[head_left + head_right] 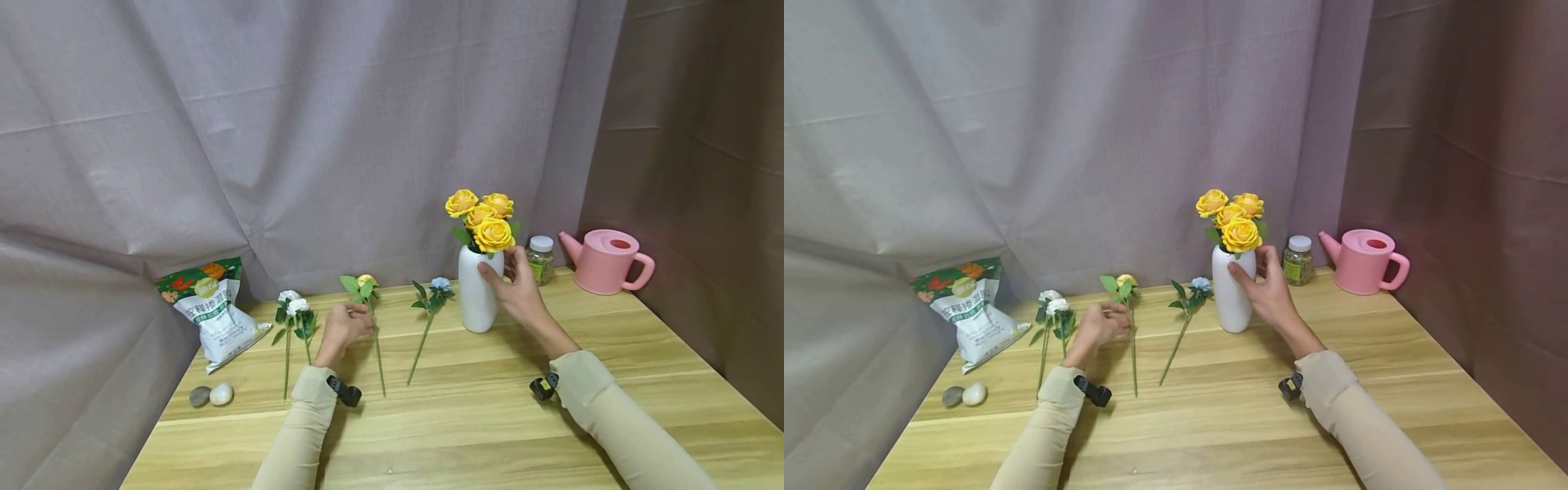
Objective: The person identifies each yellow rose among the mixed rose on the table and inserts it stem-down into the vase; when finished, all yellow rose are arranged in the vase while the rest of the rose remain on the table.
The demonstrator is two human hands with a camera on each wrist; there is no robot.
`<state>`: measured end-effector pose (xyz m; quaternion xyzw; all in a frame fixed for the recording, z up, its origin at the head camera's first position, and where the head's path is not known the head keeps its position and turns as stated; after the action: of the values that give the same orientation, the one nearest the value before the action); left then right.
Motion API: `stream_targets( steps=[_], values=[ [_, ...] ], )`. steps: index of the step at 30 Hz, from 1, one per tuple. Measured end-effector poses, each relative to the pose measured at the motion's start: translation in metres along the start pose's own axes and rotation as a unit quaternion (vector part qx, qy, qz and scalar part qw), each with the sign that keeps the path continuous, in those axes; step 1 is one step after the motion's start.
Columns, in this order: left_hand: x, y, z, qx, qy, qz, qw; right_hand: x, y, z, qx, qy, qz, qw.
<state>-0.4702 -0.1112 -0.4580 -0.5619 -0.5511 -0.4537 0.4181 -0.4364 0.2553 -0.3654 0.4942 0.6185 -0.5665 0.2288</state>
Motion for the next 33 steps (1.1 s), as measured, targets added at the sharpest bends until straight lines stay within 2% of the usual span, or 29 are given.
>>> stream_targets(
  steps=[4, 10, 14, 18, 22, 27, 30, 33],
  values=[
    [0.017, 0.001, -0.002, 0.005, 0.033, 0.016, 0.9993, -0.013, 0.002, 0.001, -0.005, 0.0, 0.002, 1.0],
    [0.054, 0.005, -0.002, 0.009, 0.08, 0.072, 0.9941, -0.031, 0.009, 0.0, -0.009, -0.002, 0.003, 1.0],
    [0.078, 0.007, -0.001, 0.022, 0.102, 0.116, 0.9877, -0.031, 0.011, -0.001, -0.007, -0.008, 0.009, 1.0],
    [0.102, 0.009, 0.003, 0.03, 0.139, 0.158, 0.9771, -0.028, 0.011, -0.003, -0.003, -0.01, 0.014, 1.0],
    [0.13, 0.009, 0.008, 0.037, 0.196, 0.201, 0.9589, -0.027, 0.011, -0.002, -0.003, -0.01, 0.011, 1.0],
    [0.17, 0.011, 0.013, 0.05, 0.251, 0.259, 0.9312, -0.029, 0.011, -0.001, -0.002, -0.013, 0.004, 1.0],
    [0.196, 0.017, 0.013, 0.066, 0.281, 0.3, 0.9093, -0.03, 0.01, 0.0, -0.003, -0.011, 0.003, 1.0],
    [0.219, 0.025, 0.013, 0.08, 0.318, 0.334, 0.8838, -0.03, 0.009, 0.0, -0.003, -0.011, 0.002, 1.0]
  ],
)
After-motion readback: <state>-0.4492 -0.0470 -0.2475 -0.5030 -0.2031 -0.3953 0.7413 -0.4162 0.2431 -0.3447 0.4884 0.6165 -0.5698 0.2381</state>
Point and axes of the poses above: each hand's wrist, its own y-axis away from the middle knuckle, its own z-axis out of the palm, x = y × z, the point moved 10 cm from there along -y, towards the middle knuckle, and after that the axes turned 4 degrees about y, right-handed, at the moved point
